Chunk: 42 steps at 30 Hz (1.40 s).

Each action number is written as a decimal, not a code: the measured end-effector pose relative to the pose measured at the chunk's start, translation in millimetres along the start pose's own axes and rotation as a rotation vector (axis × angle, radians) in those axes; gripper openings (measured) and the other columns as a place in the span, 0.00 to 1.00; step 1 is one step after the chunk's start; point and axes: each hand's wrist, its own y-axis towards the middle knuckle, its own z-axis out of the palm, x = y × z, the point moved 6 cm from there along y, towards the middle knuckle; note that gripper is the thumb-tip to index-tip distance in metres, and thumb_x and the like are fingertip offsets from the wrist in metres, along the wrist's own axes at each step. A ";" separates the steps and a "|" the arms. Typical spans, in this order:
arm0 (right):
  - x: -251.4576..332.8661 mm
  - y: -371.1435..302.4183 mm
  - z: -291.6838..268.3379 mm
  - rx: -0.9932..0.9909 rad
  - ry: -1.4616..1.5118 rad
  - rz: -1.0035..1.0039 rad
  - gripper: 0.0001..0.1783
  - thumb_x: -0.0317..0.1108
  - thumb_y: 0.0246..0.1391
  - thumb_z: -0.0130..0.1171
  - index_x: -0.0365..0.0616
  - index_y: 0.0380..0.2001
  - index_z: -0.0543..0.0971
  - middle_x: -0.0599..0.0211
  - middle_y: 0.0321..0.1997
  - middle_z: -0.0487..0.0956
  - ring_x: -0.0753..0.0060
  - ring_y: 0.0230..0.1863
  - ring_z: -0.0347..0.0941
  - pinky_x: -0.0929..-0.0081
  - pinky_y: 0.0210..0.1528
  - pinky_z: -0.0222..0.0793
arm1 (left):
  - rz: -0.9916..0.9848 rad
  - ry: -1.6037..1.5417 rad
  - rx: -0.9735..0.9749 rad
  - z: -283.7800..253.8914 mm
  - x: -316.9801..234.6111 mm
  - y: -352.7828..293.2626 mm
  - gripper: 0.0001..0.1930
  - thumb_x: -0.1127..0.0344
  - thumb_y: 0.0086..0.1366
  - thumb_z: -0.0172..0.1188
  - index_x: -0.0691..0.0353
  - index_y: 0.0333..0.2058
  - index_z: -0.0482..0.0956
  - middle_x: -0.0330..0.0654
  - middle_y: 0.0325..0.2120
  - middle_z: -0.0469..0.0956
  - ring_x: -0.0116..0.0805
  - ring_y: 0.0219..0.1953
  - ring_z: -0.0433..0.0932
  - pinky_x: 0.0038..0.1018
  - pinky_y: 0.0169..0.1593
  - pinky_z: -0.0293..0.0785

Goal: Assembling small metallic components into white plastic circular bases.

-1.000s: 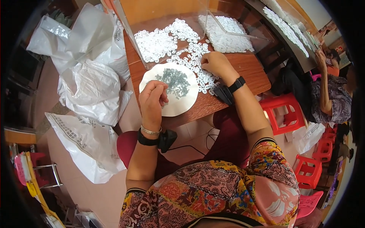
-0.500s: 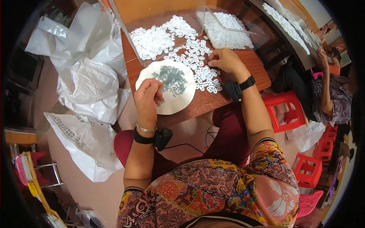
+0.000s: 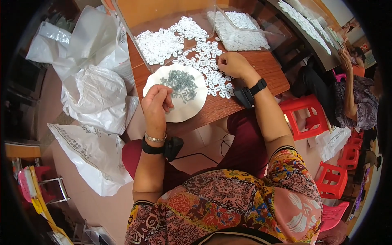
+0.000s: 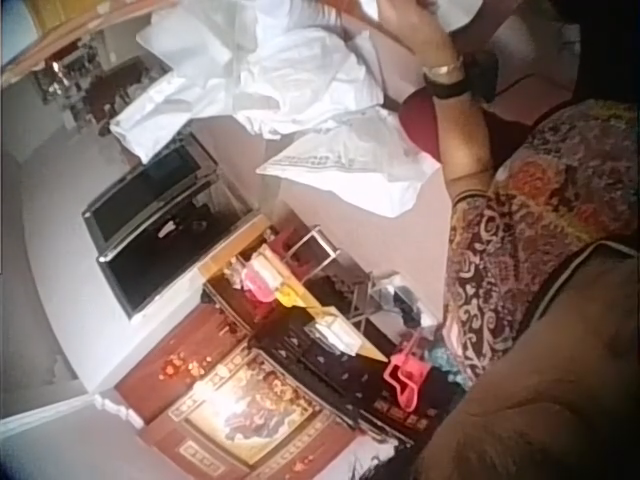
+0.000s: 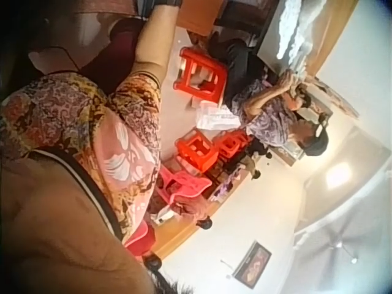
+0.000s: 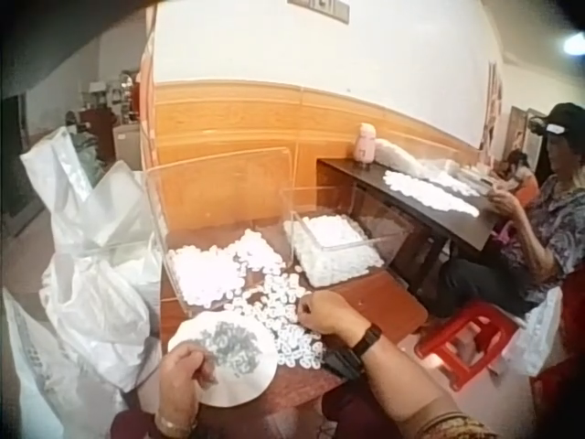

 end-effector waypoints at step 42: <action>164.5 -58.6 -7.8 -0.163 0.485 -0.676 0.08 0.25 0.41 0.64 0.42 0.29 0.79 0.65 0.29 0.78 0.64 0.32 0.76 0.74 0.33 0.71 | -0.170 -0.077 0.206 9.0 2.4 -5.4 0.08 0.65 0.62 0.47 0.61 0.28 0.71 0.35 0.18 0.71 0.23 0.20 0.70 0.17 0.23 0.62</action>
